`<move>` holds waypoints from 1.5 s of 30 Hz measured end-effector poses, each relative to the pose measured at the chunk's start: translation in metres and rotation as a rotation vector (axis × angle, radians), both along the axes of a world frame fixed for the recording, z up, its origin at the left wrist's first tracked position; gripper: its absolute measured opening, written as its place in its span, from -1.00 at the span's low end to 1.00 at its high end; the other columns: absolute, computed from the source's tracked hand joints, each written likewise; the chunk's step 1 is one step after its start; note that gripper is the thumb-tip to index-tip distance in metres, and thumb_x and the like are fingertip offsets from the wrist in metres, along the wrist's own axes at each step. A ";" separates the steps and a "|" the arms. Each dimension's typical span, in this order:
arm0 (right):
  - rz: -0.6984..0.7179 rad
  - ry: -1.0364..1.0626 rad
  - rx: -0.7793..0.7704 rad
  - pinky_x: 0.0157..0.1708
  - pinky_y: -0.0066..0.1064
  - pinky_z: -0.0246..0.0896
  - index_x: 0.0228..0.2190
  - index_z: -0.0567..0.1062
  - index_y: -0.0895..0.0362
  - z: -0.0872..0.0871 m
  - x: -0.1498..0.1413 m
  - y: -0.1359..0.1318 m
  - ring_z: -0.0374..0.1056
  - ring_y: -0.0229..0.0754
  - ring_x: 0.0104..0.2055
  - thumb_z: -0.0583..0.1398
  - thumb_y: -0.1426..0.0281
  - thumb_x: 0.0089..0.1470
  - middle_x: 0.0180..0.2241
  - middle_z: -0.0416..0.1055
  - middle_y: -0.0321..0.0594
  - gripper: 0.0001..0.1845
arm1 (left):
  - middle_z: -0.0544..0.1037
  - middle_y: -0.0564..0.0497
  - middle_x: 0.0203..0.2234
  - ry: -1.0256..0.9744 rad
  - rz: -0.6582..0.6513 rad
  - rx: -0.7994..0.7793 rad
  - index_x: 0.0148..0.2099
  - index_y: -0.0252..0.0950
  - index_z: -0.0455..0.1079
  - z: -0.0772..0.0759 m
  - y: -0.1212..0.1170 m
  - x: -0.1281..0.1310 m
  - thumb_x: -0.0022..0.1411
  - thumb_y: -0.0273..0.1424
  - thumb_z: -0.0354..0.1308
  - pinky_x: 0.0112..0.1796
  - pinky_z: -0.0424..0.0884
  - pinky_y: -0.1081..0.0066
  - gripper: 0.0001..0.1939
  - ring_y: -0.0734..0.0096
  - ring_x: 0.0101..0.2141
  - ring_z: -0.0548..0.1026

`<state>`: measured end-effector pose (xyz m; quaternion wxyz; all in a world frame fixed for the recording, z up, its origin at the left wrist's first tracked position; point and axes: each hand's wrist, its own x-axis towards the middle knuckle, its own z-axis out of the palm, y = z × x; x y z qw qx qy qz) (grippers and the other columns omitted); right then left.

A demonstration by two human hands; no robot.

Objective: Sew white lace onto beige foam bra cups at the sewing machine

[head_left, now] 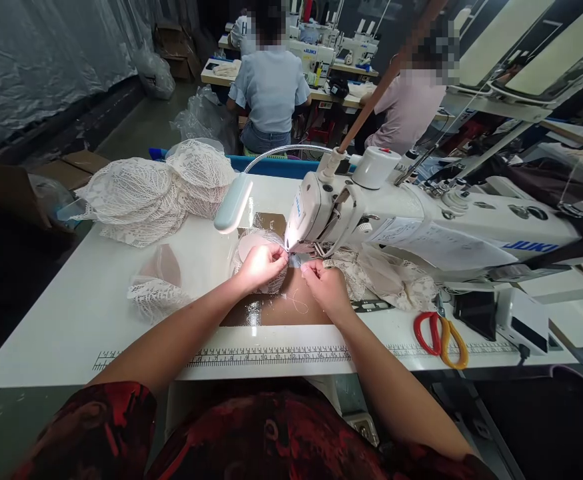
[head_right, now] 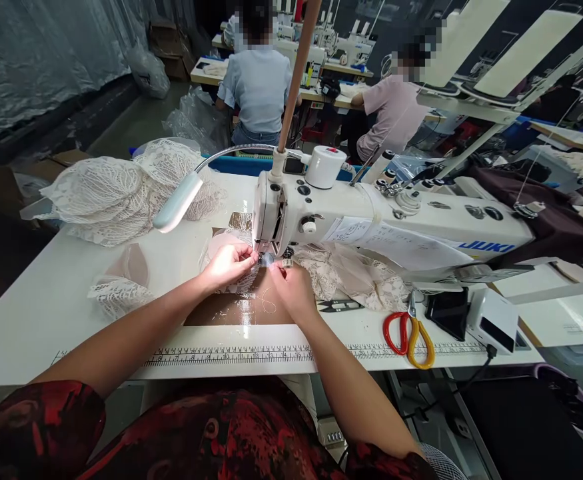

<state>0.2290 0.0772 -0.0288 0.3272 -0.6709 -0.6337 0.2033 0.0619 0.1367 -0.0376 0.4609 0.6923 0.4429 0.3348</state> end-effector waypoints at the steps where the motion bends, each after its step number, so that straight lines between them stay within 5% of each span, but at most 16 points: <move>1: -0.003 0.045 0.002 -0.50 -0.45 0.03 -0.52 0.47 0.11 -0.002 -0.003 0.001 0.21 -0.26 -0.57 0.06 0.22 0.09 -0.63 0.35 -0.34 -0.69 | 0.38 0.11 -0.63 -0.017 0.010 0.008 -0.44 -0.32 0.35 -0.003 0.001 0.001 0.15 -0.33 0.08 -0.56 0.21 0.54 -0.82 0.56 -0.61 0.28; 12: -0.117 0.334 0.007 -0.37 -0.44 0.19 -0.49 0.51 0.14 -0.018 -0.024 0.010 0.33 -0.25 -0.45 0.14 0.25 0.00 -0.49 0.49 -0.28 -0.76 | 0.48 0.04 -0.46 -0.171 -0.005 0.044 -0.31 -0.33 0.39 -0.016 -0.002 0.003 0.19 -0.35 0.05 -0.40 0.29 0.50 -0.84 0.49 -0.46 0.38; 25: -0.153 0.522 -0.066 -0.57 -0.47 0.02 -0.56 0.49 0.15 -0.019 -0.027 0.011 0.08 -0.34 -0.65 0.18 0.20 -0.02 -0.71 0.25 -0.40 -0.71 | 0.35 0.12 -0.58 -0.163 -0.057 0.074 -0.44 -0.31 0.32 -0.015 0.002 0.003 0.19 -0.38 0.02 -0.45 0.19 0.51 -0.82 0.51 -0.52 0.27; 45: -0.276 0.744 -0.123 -0.73 -0.54 -0.11 -0.58 0.40 0.15 -0.009 -0.042 0.008 0.01 -0.43 -0.71 0.22 0.23 -0.09 -0.71 0.26 -0.42 -0.76 | 0.35 0.12 -0.60 -0.132 -0.056 0.095 -0.44 -0.32 0.35 -0.015 0.003 0.001 0.17 -0.39 0.01 -0.46 0.20 0.52 -0.82 0.51 -0.52 0.26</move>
